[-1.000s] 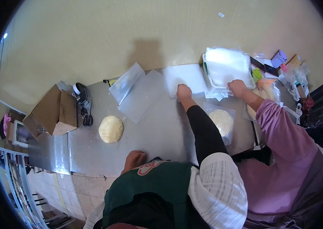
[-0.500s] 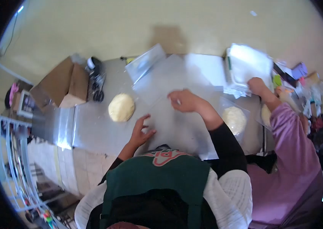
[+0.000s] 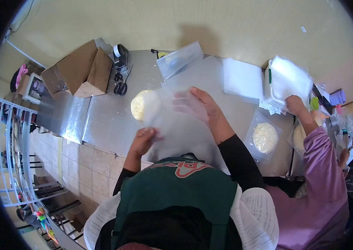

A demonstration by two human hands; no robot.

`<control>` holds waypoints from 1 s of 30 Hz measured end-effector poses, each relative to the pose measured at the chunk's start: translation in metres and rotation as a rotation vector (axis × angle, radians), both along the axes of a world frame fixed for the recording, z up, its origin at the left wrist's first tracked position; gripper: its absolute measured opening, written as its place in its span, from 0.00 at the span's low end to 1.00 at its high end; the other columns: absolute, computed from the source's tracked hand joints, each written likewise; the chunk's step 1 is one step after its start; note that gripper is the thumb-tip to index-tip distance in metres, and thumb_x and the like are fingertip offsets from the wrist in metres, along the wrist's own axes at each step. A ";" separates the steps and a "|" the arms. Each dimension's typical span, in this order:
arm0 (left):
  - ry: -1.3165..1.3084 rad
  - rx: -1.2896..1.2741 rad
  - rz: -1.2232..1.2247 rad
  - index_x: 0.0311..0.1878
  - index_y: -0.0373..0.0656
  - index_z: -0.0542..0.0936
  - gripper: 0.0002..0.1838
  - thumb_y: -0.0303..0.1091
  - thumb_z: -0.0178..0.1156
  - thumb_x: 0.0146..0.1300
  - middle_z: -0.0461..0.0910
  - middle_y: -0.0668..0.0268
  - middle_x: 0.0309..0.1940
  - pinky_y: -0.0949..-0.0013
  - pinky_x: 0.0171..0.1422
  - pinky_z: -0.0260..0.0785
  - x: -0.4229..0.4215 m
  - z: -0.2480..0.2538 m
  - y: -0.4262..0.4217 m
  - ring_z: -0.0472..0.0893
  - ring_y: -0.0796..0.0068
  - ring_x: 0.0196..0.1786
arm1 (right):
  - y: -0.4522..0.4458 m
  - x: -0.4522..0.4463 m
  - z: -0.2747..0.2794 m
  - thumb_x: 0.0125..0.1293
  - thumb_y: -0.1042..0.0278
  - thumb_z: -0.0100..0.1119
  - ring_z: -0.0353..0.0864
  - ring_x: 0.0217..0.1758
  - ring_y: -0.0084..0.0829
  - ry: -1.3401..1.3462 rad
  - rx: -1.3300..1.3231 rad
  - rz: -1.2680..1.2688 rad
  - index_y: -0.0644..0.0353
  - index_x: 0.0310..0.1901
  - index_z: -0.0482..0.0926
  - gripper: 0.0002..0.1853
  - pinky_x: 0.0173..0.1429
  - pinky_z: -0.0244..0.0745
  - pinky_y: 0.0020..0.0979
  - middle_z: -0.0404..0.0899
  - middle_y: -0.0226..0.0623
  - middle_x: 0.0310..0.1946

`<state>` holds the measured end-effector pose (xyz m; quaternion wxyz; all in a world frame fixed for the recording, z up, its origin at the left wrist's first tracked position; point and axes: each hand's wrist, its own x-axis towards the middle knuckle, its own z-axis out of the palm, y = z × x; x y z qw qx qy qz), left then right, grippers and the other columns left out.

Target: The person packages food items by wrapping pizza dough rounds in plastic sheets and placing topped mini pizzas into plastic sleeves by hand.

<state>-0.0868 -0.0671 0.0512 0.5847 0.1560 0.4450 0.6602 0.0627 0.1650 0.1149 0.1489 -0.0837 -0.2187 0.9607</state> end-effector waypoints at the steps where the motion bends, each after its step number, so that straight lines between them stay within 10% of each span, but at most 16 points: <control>1: -0.027 0.008 0.120 0.39 0.36 0.77 0.08 0.32 0.55 0.63 0.79 0.61 0.37 0.62 0.52 0.71 -0.007 0.008 -0.007 0.79 0.68 0.43 | 0.000 -0.009 -0.008 0.65 0.56 0.51 0.73 0.54 0.48 -0.103 -0.036 -0.039 0.56 0.36 0.74 0.12 0.60 0.64 0.49 0.75 0.48 0.49; 11: 1.286 -0.332 0.828 0.24 0.40 0.73 0.12 0.34 0.62 0.59 0.71 0.74 0.19 0.74 0.27 0.62 -0.113 0.123 -0.127 0.67 0.83 0.23 | -0.065 -0.119 -0.101 0.59 0.64 0.50 0.72 0.37 0.36 -1.038 -0.135 -0.116 0.63 0.40 0.71 0.12 0.48 0.71 0.42 0.69 0.36 0.29; 15: 1.719 -0.764 0.790 0.28 0.36 0.72 0.12 0.34 0.61 0.60 0.72 0.66 0.16 0.70 0.24 0.63 -0.119 0.096 -0.137 0.65 0.77 0.19 | -0.072 -0.157 -0.126 0.57 0.67 0.52 0.74 0.46 0.41 -0.936 -0.034 -0.129 0.64 0.51 0.69 0.19 0.51 0.71 0.43 0.72 0.44 0.42; 20: 1.691 -0.769 0.732 0.31 0.36 0.74 0.09 0.32 0.55 0.63 0.74 0.56 0.22 0.66 0.27 0.67 -0.108 0.040 -0.124 0.71 0.67 0.22 | -0.078 -0.186 -0.161 0.56 0.67 0.53 0.68 0.60 0.43 -1.072 0.143 -0.061 0.63 0.56 0.67 0.24 0.58 0.69 0.38 0.69 0.46 0.57; 30: 1.766 -0.631 0.337 0.32 0.33 0.70 0.11 0.32 0.46 0.66 0.75 0.46 0.30 0.52 0.39 0.66 -0.172 -0.055 -0.019 0.74 0.44 0.35 | -0.085 -0.189 -0.146 0.54 0.64 0.57 0.75 0.53 0.42 -1.403 0.357 -0.045 0.65 0.51 0.72 0.23 0.50 0.74 0.39 0.70 0.48 0.54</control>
